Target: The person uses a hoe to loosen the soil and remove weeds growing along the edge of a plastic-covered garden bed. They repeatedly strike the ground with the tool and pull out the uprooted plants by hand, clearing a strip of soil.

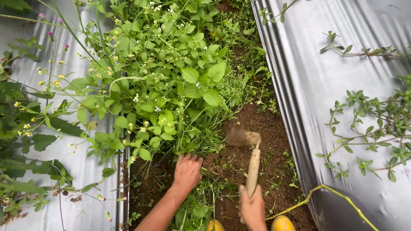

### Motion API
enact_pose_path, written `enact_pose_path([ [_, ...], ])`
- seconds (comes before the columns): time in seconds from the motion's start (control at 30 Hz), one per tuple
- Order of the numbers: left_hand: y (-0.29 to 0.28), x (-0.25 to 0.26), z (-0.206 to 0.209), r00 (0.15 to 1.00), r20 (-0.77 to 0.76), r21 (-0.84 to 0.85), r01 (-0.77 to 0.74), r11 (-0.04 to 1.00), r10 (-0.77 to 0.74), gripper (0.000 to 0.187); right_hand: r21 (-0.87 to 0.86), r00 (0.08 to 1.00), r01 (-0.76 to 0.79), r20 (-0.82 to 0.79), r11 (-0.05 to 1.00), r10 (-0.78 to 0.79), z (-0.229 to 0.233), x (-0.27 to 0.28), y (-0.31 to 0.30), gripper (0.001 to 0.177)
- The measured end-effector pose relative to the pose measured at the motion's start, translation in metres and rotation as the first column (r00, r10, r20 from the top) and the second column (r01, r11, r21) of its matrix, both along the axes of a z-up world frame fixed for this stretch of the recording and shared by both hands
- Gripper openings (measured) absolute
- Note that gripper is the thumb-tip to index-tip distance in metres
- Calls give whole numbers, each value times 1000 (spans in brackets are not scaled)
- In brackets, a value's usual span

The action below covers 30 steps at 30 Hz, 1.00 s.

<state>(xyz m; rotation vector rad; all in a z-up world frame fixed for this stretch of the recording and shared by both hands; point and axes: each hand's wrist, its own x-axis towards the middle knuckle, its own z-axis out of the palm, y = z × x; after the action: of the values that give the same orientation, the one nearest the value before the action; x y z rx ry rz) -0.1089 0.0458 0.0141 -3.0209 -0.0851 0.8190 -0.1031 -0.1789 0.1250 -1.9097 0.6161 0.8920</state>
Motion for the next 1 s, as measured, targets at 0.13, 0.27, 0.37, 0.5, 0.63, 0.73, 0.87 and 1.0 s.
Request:
enact_pose_path([
  [0.13,-8,-2,7,998,60,38,-7,999,5,59,95,978,86,184,992,-103,-15,29,3,18],
  [0.27,-13,-3,6,999,-2,40,-37,998,37,66,-37,995,-92,31,995,93,-2,31,11,19],
  [0.37,-13,-5,3,998,-47,52,-48,997,50,65,108,985,100,127,989,-114,-4,34,12,17],
  [0.5,-13,-7,-2,999,-45,126,-2,992,8,58,106,949,248,172,963,-264,-3,38,19,18],
  [0.63,-14,-7,-3,1000,-5,89,-23,996,24,60,42,998,-50,31,998,48,8,33,19,20],
  [0.73,-13,-10,-1,999,8,82,-35,996,34,63,64,990,83,107,994,-90,6,35,29,18],
  [0.87,-16,-14,-1,993,56,-10,-99,995,100,62,60,999,-13,38,998,11,12,31,30,15],
  [1.0,-15,-14,-3,994,73,24,-78,997,76,64,44,998,-37,-47,998,39,13,35,29,32],
])
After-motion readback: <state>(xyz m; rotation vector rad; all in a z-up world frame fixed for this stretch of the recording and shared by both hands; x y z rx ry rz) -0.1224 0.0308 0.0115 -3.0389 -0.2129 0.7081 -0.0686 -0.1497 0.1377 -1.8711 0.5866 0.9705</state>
